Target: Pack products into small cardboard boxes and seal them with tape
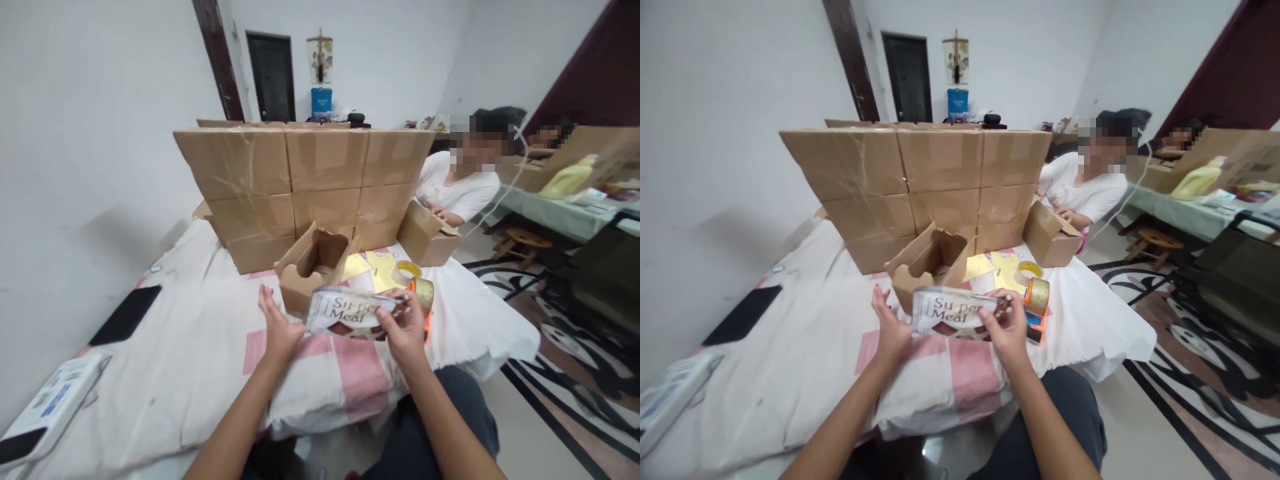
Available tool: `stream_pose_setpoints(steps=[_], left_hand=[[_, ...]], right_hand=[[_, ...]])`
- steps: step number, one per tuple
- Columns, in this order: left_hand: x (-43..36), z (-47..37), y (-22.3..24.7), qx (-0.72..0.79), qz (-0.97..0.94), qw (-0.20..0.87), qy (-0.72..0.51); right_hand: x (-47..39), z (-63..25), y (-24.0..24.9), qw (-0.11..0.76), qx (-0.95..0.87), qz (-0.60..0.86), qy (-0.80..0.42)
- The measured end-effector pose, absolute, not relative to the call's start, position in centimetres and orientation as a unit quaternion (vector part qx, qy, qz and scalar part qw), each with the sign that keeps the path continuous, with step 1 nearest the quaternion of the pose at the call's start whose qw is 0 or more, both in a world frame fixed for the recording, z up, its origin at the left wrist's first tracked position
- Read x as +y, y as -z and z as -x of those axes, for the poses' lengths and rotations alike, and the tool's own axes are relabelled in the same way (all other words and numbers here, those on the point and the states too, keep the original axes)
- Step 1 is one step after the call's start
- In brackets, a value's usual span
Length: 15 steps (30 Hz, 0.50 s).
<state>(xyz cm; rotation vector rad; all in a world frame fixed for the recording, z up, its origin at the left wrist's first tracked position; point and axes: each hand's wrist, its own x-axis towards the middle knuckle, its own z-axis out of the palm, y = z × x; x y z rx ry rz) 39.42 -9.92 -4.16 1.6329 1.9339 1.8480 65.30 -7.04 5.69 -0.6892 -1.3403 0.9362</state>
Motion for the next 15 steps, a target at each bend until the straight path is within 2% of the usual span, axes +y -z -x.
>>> stream_pose_setpoints(steps=[4, 8, 11, 15], left_hand=[[-9.9, -42.3, 3.5, 0.610, -0.590, -0.080, -0.523], [-9.1, -44.0, 2.9, 0.635, -0.562, -0.045, -0.529], [-9.1, -43.5, 2.7, 0.632, -0.563, -0.037, -0.532], [-10.2, -42.0, 2.0, 0.625, -0.557, -0.062, -0.543]], right_hand=[[-5.7, -65.6, -9.6, 0.737, -0.524, 0.284, -0.319], [-3.8, -64.9, -14.8, 0.779, -0.556, 0.233, -0.175], [-1.7, -63.9, -17.7, 0.732, -0.635, 0.229, -0.092], [0.8, -61.8, -18.8, 0.564, -0.785, 0.245, -0.078]])
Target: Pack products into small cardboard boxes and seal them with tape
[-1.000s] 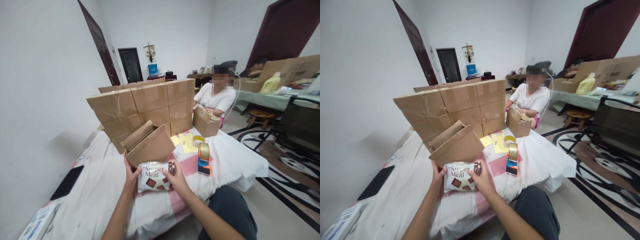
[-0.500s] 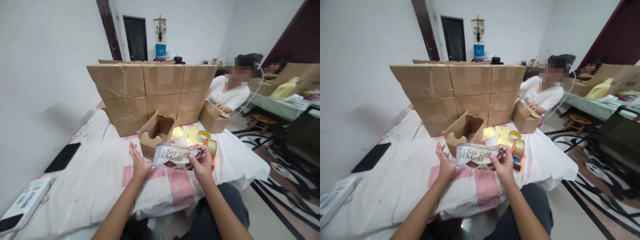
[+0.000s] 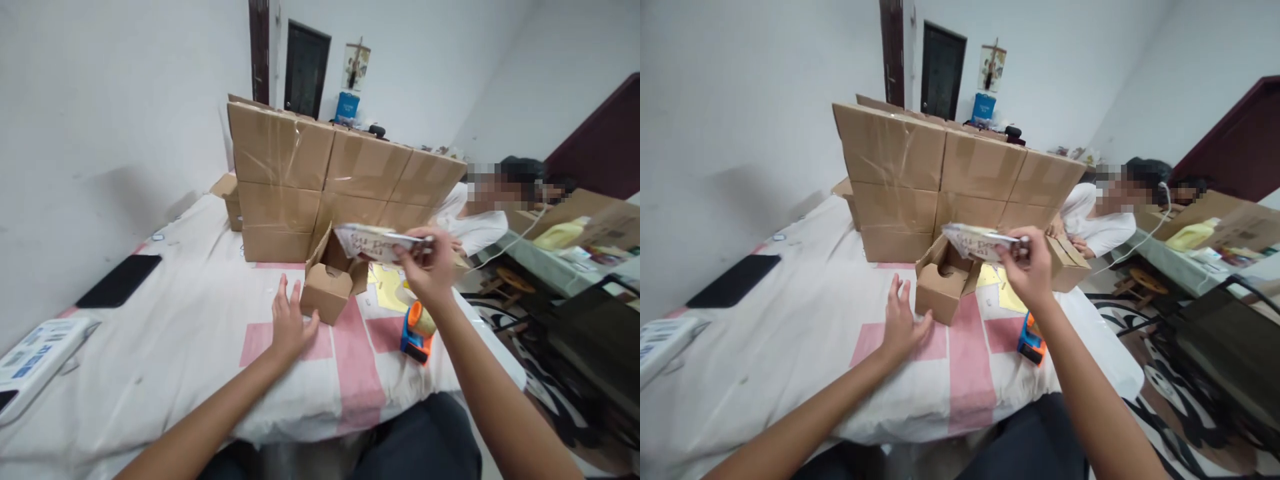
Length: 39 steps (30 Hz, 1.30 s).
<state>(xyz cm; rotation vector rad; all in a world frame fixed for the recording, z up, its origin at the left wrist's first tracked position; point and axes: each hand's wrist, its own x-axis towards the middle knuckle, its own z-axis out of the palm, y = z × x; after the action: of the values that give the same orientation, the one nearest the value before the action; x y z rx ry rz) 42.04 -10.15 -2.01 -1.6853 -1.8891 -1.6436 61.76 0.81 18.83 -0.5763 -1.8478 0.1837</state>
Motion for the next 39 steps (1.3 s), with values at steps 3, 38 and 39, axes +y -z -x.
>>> stream_pose_setpoints(steps=[3, 38, 39], left_hand=[[-10.3, -42.9, 1.1, -0.632, 0.543, 0.020, 0.552], [-6.5, -34.4, 2.8, -0.361, 0.680, -0.268, 0.579], [-6.4, -34.3, 2.9, -0.357, 0.682, -0.272, 0.577]], right_hand=[[0.6, -60.1, -18.4, 0.469, -0.849, 0.230, -0.083], [2.0, -58.4, -14.9, -0.007, -0.949, 0.315, -0.017], [1.6, -58.7, -15.0, -0.006, -0.948, 0.318, -0.022]])
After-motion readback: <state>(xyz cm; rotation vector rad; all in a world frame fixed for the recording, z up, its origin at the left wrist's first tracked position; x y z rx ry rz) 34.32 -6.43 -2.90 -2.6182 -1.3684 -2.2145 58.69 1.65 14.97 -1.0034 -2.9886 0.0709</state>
